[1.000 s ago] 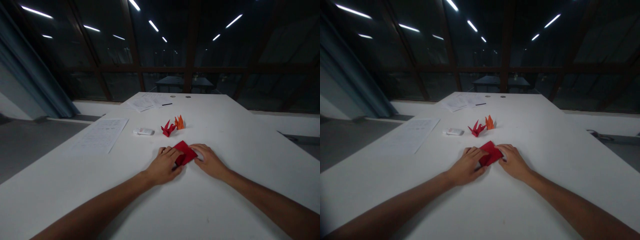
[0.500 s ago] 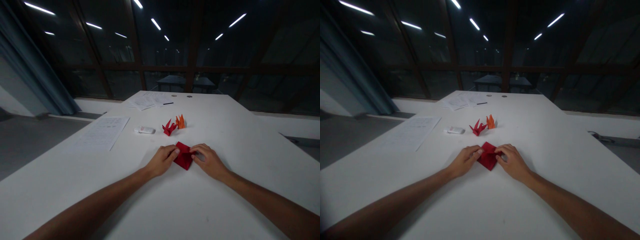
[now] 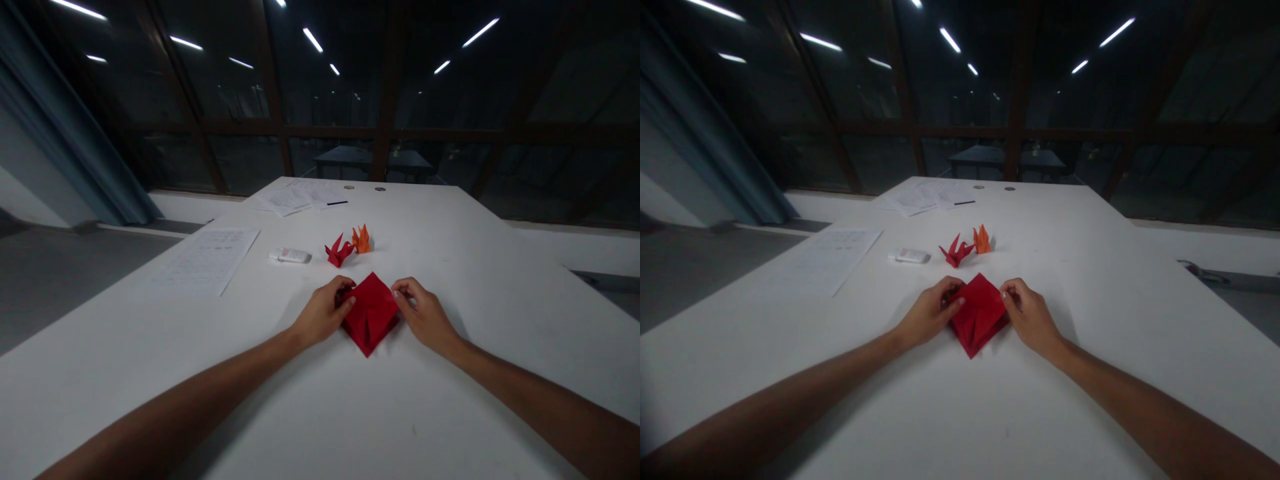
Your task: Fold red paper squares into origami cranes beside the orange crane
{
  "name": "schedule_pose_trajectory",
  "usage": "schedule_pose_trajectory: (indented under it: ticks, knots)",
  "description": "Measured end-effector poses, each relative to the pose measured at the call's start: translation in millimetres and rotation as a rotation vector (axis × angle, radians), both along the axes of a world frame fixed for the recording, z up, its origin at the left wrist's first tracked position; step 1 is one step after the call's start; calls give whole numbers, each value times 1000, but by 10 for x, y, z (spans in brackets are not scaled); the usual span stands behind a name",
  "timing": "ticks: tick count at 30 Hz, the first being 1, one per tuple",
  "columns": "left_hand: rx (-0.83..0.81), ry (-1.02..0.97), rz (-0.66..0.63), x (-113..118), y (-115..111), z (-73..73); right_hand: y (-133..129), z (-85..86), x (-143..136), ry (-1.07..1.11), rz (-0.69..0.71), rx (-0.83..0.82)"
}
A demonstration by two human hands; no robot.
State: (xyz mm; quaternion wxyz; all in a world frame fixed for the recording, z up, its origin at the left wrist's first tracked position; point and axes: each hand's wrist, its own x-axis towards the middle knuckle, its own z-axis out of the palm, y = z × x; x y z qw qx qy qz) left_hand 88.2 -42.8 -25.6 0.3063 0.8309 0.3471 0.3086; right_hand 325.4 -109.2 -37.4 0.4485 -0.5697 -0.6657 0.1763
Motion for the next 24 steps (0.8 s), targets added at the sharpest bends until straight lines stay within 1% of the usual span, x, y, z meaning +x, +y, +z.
schedule_pose_trajectory:
  ticks: [2, 7, 15, 20, 24]
  knots:
    - [-47, -1, 1, -2, 7, 20, -4, 4, 0, 32, -13, -8]
    - [-78, -29, -15, 0, -4, 40, -15, 21, -7, 57, 12, -10]
    - [-95, -25, -20, 11, -9, 42, -18, 31, -50, -76, 101, -41]
    - [-106, -29, -25, 12, -14, 71, -12, 26, -42, -63, 76, -57]
    - [-133, -58, -86, 10, -32, 97, -11, 28, -29, -31, 60, -60]
